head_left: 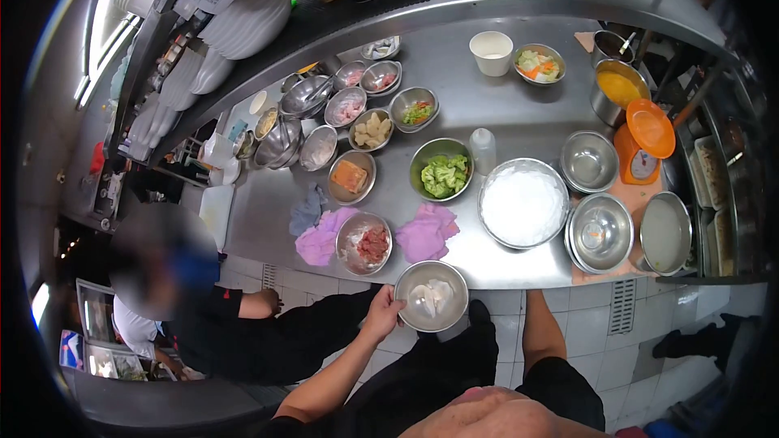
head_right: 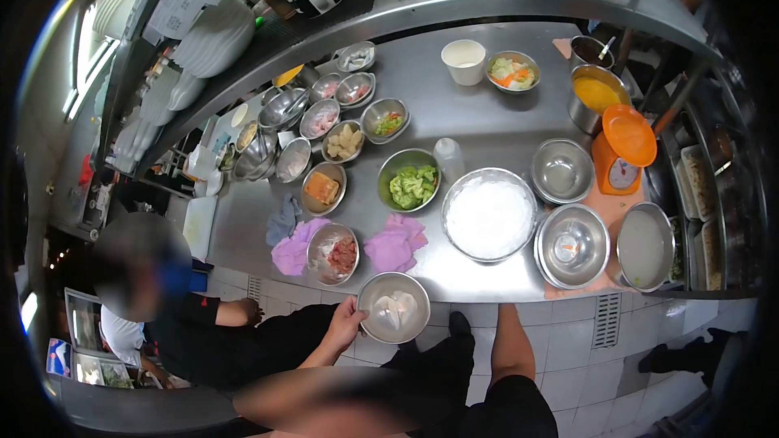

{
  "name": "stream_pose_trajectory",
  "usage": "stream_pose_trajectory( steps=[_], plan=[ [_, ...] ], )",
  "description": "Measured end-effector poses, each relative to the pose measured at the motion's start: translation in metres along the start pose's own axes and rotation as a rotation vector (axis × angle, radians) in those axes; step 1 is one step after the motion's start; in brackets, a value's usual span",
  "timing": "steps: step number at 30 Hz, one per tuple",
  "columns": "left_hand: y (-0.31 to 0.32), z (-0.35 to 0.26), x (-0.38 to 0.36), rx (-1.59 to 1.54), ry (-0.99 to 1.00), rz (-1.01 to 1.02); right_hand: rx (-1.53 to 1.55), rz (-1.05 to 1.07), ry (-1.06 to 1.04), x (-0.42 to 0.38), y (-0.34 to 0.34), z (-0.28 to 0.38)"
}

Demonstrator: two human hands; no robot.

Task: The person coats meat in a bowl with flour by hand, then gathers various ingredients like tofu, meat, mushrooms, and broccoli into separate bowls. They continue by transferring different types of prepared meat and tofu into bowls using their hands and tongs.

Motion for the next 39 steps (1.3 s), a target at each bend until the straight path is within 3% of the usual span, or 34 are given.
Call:
stream_pose_trajectory(
  steps=[3,4,6,8,11,13,15,16,18,20,23,24,25,26,27,29,30,32,33,34,36,37,38,39],
  plan=[
    [0.006,-0.004,0.004,-0.020,-0.002,0.024,0.327,-0.178,-0.070,-0.040,-0.046,-0.006],
    [0.005,-0.006,0.005,0.011,-0.003,0.014,0.395,-0.148,-0.007,-0.061,-0.068,-0.010],
    [0.005,-0.013,0.003,0.038,-0.011,0.023,0.473,0.105,0.306,-0.109,-0.117,-0.021],
    [0.007,-0.024,0.003,0.062,-0.007,0.020,0.573,0.090,0.283,-0.144,-0.165,0.010],
    [0.014,-0.038,0.008,0.114,0.063,0.038,0.937,0.205,0.243,-0.181,-0.240,0.136],
    [0.022,-0.046,0.006,0.193,0.120,0.044,0.965,0.328,0.150,-0.185,-0.268,0.231],
    [0.036,-0.056,0.012,0.228,0.167,0.085,0.842,0.416,-0.129,-0.177,-0.280,0.317],
    [0.043,-0.062,0.013,0.259,0.197,0.106,0.927,0.577,-0.092,-0.174,-0.270,0.330],
    [0.055,-0.081,0.001,0.203,0.149,0.149,0.524,0.679,-0.314,-0.167,-0.248,0.365],
    [0.058,-0.095,0.001,0.139,0.120,0.170,0.158,0.623,-0.867,-0.169,-0.244,0.410],
    [0.057,-0.096,0.010,0.005,0.082,0.193,0.120,0.649,-0.785,-0.140,-0.236,0.426],
    [0.055,-0.096,0.012,-0.004,0.075,0.186,0.165,0.550,-0.742,-0.118,-0.232,0.431],
    [0.054,-0.096,0.014,-0.014,0.085,0.169,0.011,0.458,-0.653,-0.094,-0.234,0.438],
    [0.053,-0.097,0.016,-0.024,0.096,0.152,-0.009,0.305,-0.829,-0.060,-0.219,0.426],
    [0.053,-0.099,0.017,-0.009,0.064,0.140,-0.209,0.235,-0.838,-0.030,-0.202,0.413],
    [0.054,-0.094,0.019,-0.025,0.037,0.126,-0.555,0.366,-0.767,0.018,-0.160,0.375],
    [0.055,-0.091,0.022,-0.033,0.019,0.121,-0.554,0.373,-0.785,0.031,-0.140,0.354],
    [0.055,-0.086,0.024,-0.042,0.015,0.095,-0.738,0.541,-0.825,0.040,-0.104,0.335],
    [0.056,-0.087,0.023,-0.048,0.011,0.096,-0.801,0.537,-0.953,0.035,-0.097,0.333],
    [0.056,-0.085,0.021,-0.053,0.002,0.095,-0.796,0.550,-0.972,0.029,-0.094,0.333],
    [0.054,-0.084,0.019,-0.077,-0.012,0.075,-0.707,0.711,-0.775,0.027,-0.088,0.327],
    [0.052,-0.083,0.019,-0.071,-0.012,0.075,-0.688,0.656,-0.812,0.035,-0.080,0.316],
    [0.050,-0.084,0.018,-0.065,-0.013,0.074,-0.611,0.668,-0.729,0.031,-0.091,0.318],
    [0.047,-0.084,0.016,-0.053,-0.007,0.066,-0.390,0.667,-0.510,0.027,-0.101,0.318]
  ],
)
Point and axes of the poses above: each hand's wrist, its own x-axis towards the middle knuckle, its own y-axis out of the palm, z = x × y, the point moved 4 cm from there along x, towards the middle knuckle, and after that the axes turned 4 degrees about -y, right-handed, at the moved point
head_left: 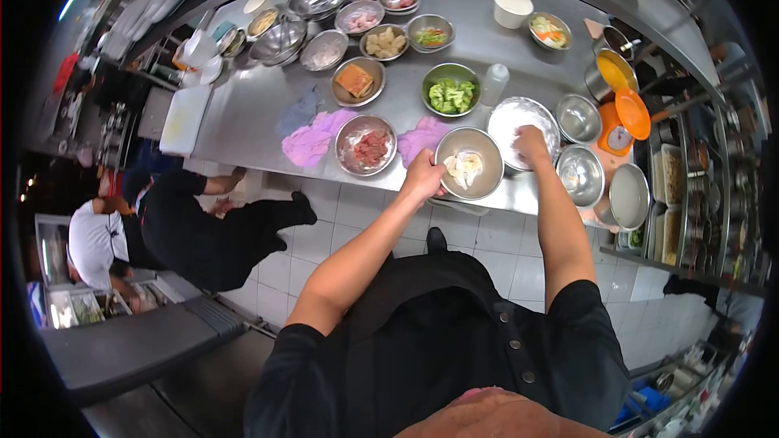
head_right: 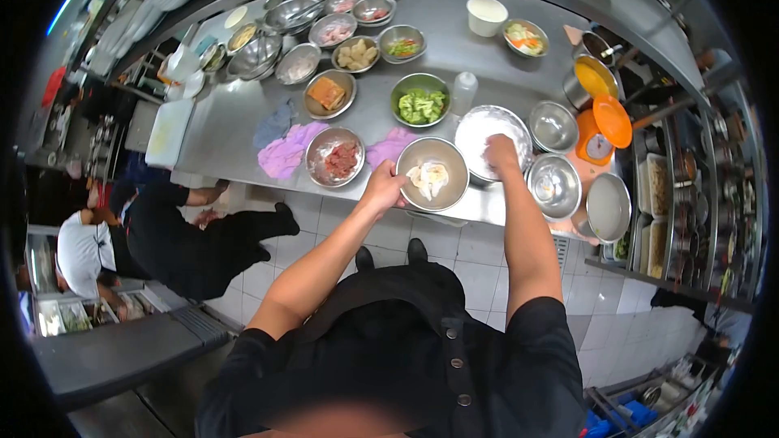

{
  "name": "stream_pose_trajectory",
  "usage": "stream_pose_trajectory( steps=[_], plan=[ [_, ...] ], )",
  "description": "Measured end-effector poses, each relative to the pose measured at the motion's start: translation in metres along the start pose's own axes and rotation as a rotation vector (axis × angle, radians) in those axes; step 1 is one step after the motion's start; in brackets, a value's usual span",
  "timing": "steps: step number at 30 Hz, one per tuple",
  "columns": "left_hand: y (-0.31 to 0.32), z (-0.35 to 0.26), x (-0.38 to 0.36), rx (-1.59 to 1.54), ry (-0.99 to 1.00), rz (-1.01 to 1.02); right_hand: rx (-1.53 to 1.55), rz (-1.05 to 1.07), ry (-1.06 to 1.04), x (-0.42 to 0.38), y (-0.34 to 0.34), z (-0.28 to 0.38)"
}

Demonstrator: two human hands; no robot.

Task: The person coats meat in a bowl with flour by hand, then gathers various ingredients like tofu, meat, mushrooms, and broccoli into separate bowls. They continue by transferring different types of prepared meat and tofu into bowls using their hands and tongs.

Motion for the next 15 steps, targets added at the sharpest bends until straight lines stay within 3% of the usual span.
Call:
stream_pose_trajectory(
  steps=[1,2,4,7,11,12,14,15],
  plan=[
    [-0.003,0.001,-0.001,-0.011,-0.004,-0.020,0.267,-0.034,0.142,-0.006,-0.001,-0.005],
    [-0.004,0.002,-0.001,0.002,0.005,-0.033,0.264,-0.018,0.126,-0.011,-0.001,0.000],
    [-0.007,0.002,-0.003,0.014,0.011,-0.048,-0.133,-0.005,-0.237,-0.017,-0.003,0.020],
    [-0.008,0.015,0.004,0.026,0.004,-0.064,-0.068,0.095,-0.102,-0.014,0.001,0.016],
    [-0.009,0.010,-0.006,-0.008,0.005,-0.086,0.017,-0.280,-0.031,-0.003,-0.038,-0.016],
    [-0.009,0.008,-0.009,0.000,0.005,-0.083,0.014,-0.268,-0.039,-0.009,-0.047,-0.011],
    [-0.011,0.004,-0.012,-0.001,-0.002,-0.089,0.792,-0.321,0.179,-0.034,-0.062,0.003],
    [-0.010,0.003,-0.016,0.007,0.003,-0.079,0.781,-0.298,0.178,-0.053,-0.069,0.021]
  ],
)
Point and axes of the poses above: each hand's wrist, its own x-axis towards the middle knuckle, its own y-axis out of the palm, z = x × y, the point moved 4 cm from there along x, towards the middle knuckle, and after that the axes turned 4 degrees about -y, right-handed, at the moved point
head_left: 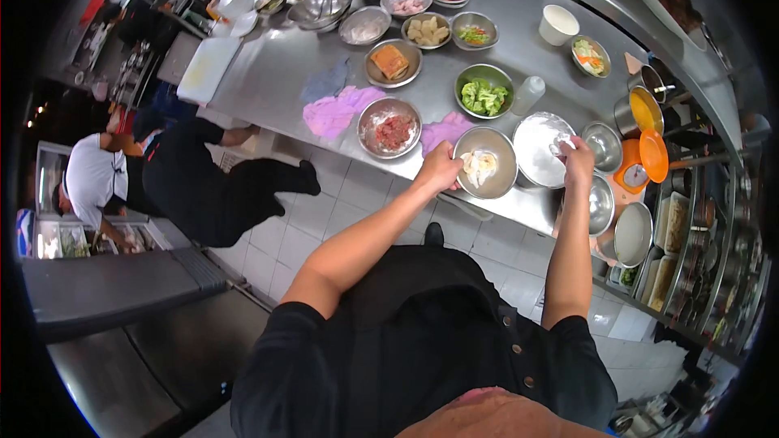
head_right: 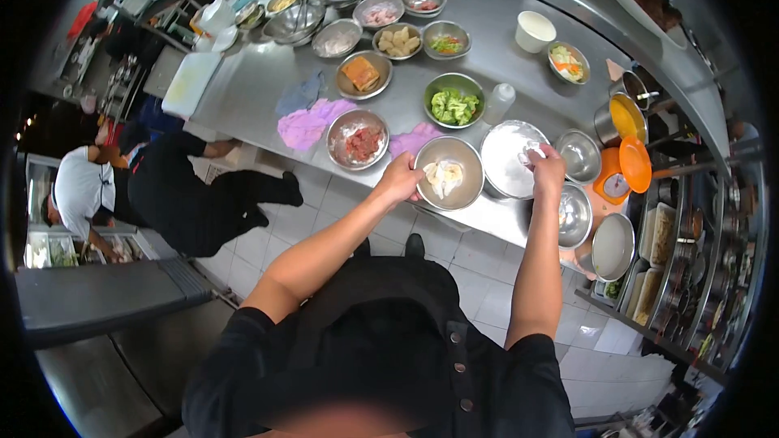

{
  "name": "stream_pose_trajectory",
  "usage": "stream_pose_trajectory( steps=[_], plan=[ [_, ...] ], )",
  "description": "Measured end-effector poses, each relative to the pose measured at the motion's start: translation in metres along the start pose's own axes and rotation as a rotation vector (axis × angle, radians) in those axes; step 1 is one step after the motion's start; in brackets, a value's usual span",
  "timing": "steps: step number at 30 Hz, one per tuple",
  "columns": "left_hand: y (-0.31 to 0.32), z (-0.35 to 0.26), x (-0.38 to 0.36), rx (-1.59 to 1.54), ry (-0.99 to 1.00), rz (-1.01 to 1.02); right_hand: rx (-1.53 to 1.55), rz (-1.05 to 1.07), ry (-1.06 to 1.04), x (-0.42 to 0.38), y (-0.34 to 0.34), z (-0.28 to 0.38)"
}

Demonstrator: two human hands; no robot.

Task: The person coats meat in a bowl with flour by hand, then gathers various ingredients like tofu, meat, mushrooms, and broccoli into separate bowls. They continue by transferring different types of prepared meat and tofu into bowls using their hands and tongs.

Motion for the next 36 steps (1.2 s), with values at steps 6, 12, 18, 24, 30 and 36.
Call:
stream_pose_trajectory(
  steps=[6,12,18,24,30,36],
  plan=[
    [-0.011,0.003,-0.025,-0.020,-0.035,0.015,-0.454,0.582,-0.647,-0.138,0.089,0.068],
    [-0.073,0.031,-0.070,-0.096,-0.013,-0.007,-0.936,0.850,-0.832,-0.210,0.188,0.080],
    [-0.187,0.087,-0.111,-0.238,-0.048,-0.069,-0.842,1.049,-0.935,-0.297,0.291,0.109],
    [-0.299,0.215,-0.119,-0.264,-0.206,-0.315,-0.811,1.256,-0.921,-0.354,0.443,0.010],
    [-0.392,0.324,-0.117,-0.281,-0.260,-0.391,-1.077,1.321,-0.829,-0.424,0.575,-0.080],
    [-0.428,0.514,-0.036,-0.196,-0.366,-0.602,-0.903,1.183,-0.695,-0.443,0.689,-0.207]
  ],
)
Point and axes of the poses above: each hand's wrist, its own x-axis towards the middle knuckle, its own y-axis out of the palm, z = x × y, the point moved 4 cm from there along x, towards the middle knuckle, and after that the axes turned 4 degrees about -y, right-handed, at the moved point
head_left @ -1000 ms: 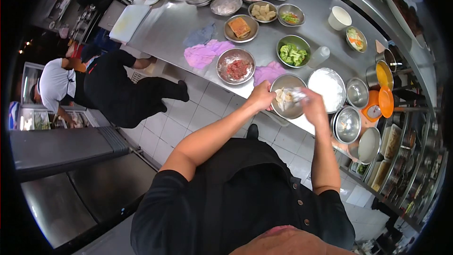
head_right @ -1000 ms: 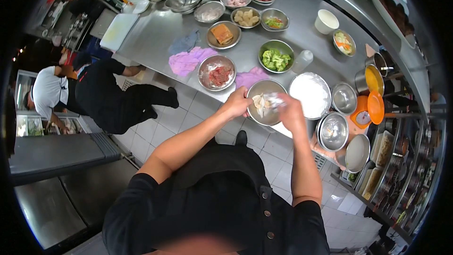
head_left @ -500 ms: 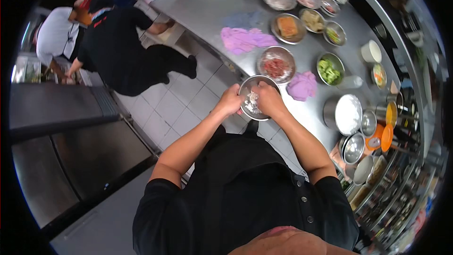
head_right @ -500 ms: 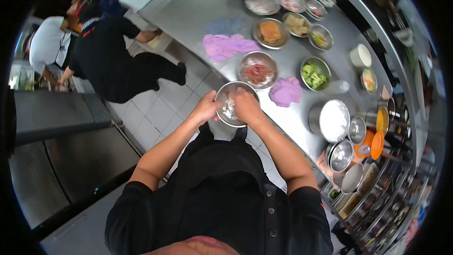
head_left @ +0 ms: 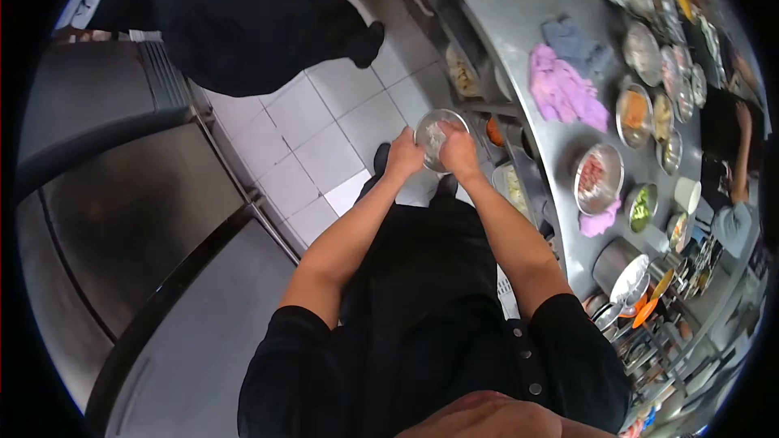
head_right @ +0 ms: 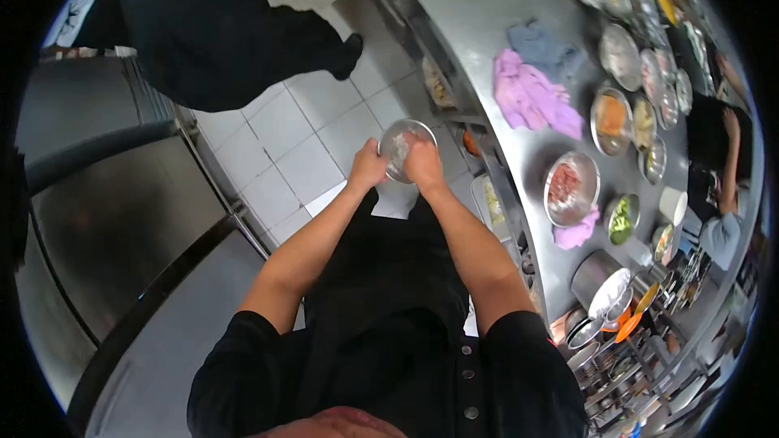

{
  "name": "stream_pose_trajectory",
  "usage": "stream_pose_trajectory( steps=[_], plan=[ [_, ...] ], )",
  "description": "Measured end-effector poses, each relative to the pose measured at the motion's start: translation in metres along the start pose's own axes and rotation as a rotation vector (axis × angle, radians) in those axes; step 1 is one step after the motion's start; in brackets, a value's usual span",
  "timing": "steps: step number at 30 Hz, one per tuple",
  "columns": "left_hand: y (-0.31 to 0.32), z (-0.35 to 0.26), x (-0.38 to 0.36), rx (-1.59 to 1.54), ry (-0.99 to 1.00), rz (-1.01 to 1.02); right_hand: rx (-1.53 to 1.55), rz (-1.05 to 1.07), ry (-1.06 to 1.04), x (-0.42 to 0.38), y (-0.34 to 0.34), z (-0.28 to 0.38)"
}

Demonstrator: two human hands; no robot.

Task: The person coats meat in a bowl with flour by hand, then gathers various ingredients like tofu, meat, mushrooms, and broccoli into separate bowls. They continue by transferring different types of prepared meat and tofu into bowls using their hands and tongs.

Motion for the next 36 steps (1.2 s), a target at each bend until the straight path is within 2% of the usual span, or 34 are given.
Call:
stream_pose_trajectory(
  steps=[2,3,7,9,11,13,14,16,18,24,26,27,30,36],
  plan=[
    [0.006,0.038,0.046,-0.009,-0.005,-0.058,0.018,0.100,-0.116,0.024,0.038,-0.004],
    [0.016,0.062,0.070,-0.027,-0.013,-0.084,-0.036,0.154,0.083,0.046,0.056,-0.020],
    [0.066,0.151,0.151,-0.144,-0.134,-0.097,0.025,-0.205,0.145,0.128,0.135,-0.131],
    [0.084,0.182,0.175,-0.155,-0.159,-0.112,-0.015,-0.248,0.222,0.173,0.158,-0.189],
    [0.089,0.194,0.191,-0.254,-0.239,-0.105,-0.174,-0.298,0.085,0.223,0.204,-0.273],
    [0.095,0.212,0.208,-0.218,-0.261,-0.099,-0.210,-0.179,0.375,0.262,0.218,-0.315],
    [0.098,0.218,0.216,-0.183,-0.274,-0.103,-0.207,-0.175,0.385,0.280,0.227,-0.339],
    [0.101,0.223,0.226,-0.164,-0.283,-0.113,-0.314,-0.062,0.536,0.304,0.247,-0.391],
    [0.106,0.238,0.237,-0.252,-0.351,-0.084,-0.328,-0.072,0.541,0.318,0.254,-0.405],
    [0.105,0.232,0.260,-0.266,-0.378,-0.090,-0.381,-0.060,0.565,0.341,0.275,-0.453],
    [0.107,0.232,0.273,-0.235,-0.366,-0.113,-0.173,-0.023,0.870,0.349,0.280,-0.474],
    [0.108,0.231,0.278,-0.225,-0.352,-0.132,-0.171,-0.029,0.870,0.352,0.278,-0.480],
    [0.112,0.234,0.292,-0.182,-0.321,-0.172,-0.216,-0.033,0.898,0.347,0.251,-0.439],
    [0.105,0.190,0.299,-0.127,-0.305,-0.191,-0.223,-0.386,0.799,0.306,0.241,-0.396]
  ],
)
Point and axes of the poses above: each hand's wrist, its own x-axis towards the middle knuckle, its own y-axis out of the palm, z = x × y, the point moved 4 cm from there along x, towards the middle knuckle, and after that the axes turned 4 degrees about -y, right-handed, at the moved point
